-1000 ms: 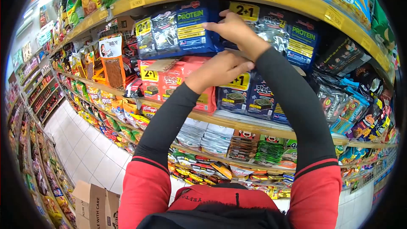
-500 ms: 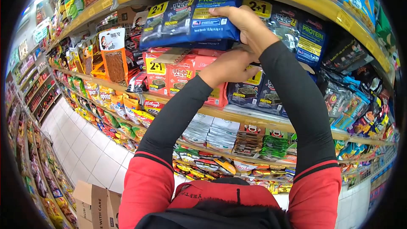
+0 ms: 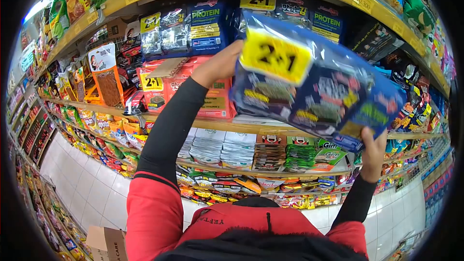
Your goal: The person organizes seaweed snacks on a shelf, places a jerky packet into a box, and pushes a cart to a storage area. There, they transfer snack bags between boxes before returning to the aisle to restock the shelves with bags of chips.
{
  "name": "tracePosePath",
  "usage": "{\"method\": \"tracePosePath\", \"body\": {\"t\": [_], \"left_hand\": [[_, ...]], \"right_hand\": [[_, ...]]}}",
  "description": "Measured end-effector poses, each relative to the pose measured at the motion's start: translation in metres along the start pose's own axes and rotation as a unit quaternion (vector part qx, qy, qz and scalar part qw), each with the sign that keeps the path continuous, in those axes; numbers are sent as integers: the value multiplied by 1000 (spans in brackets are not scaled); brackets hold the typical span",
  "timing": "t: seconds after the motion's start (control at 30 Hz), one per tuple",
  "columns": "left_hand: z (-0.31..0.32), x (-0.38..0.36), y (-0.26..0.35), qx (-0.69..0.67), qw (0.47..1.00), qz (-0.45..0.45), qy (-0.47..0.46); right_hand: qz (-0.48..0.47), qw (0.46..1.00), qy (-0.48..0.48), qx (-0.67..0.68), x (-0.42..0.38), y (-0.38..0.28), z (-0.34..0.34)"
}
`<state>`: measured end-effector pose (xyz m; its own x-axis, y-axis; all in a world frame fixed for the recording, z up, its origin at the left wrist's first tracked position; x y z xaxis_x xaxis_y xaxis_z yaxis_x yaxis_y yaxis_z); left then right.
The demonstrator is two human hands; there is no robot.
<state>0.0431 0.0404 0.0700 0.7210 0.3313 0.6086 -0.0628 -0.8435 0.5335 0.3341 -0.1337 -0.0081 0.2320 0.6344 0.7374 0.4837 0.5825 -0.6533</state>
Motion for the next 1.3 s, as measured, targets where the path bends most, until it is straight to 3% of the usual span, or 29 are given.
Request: {"method": "tracePosePath", "body": {"t": [0.03, 0.07, 0.13, 0.17, 0.23, 0.3, 0.37, 0.47, 0.53, 0.6, 0.67, 0.7, 0.73, 0.8, 0.9, 1.07, 1.1, 1.2, 1.3], "left_hand": [[-6, 6, -8, 37, 998, -39, -30], [-19, 2, -27, 74, 996, -27, 32], [3, 18, 5, -172, 982, -61, -44], [2, 20, 8, -140, 988, -48, -34], [2, 21, -1, -152, 985, -66, -50], [0, 21, -1, -146, 984, -76, -68], [5, 20, -2, -111, 980, -106, -125], [18, 17, 5, -17, 979, -78, -190], [22, 17, 9, -15, 975, -110, -195], [26, 16, 8, 95, 963, -123, -221], [25, 18, 6, 61, 970, -105, -209], [25, 17, 3, 51, 969, -110, -216], [25, 17, 1, 41, 967, -114, -222], [26, 20, 8, 62, 969, -83, -226], [31, 21, 11, 98, 956, -63, -269], [30, 21, 4, 189, 942, -86, -263], [28, 22, 8, 229, 940, -41, -249], [17, 26, 11, 193, 965, -24, -177], [20, 25, 9, 206, 955, -52, -206]], "right_hand": [[-9, 999, 5, -30, -13, 15, -11], [-6, 999, 7, -32, -18, 25, -11], [9, 999, -9, -44, -28, 48, -5], [-6, 1000, 11, -27, -25, 52, 3], [-8, 994, -65, -89, -11, 62, 30], [-59, 982, -53, -171, 4, 55, 49], [-34, 981, -60, -184, 22, 48, 66], [35, 965, -83, -245, 27, 54, 77], [-94, 888, 164, -420, 13, 15, 62], [-111, 911, 180, -355, 10, -2, 65], [-288, 812, 233, -451, -6, -25, 82], [-351, 792, 237, -440, -10, -32, 92], [-350, 793, 237, -439, -9, -39, 98], [-356, 791, 70, -493, 0, -45, 138], [-399, 771, -1, -497, 5, -35, 175], [-449, 758, -78, -468, 18, -21, 195], [-450, 757, -93, -463, 23, -17, 198], [-452, 754, -118, -461, 31, -10, 203], [-458, 746, -98, -473, 33, -9, 205]]}}
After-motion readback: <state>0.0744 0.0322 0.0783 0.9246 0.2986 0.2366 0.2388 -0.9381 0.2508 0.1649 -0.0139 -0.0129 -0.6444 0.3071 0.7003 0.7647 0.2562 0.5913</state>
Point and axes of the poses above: each hand's wrist, its own x-axis towards the middle knuckle, its own z-axis out of the palm, y = z × x, the point moved 9 cm from there along x, towards the middle knuckle, and after that the axes turned 10 degrees about -x, right-handed, at the moved point
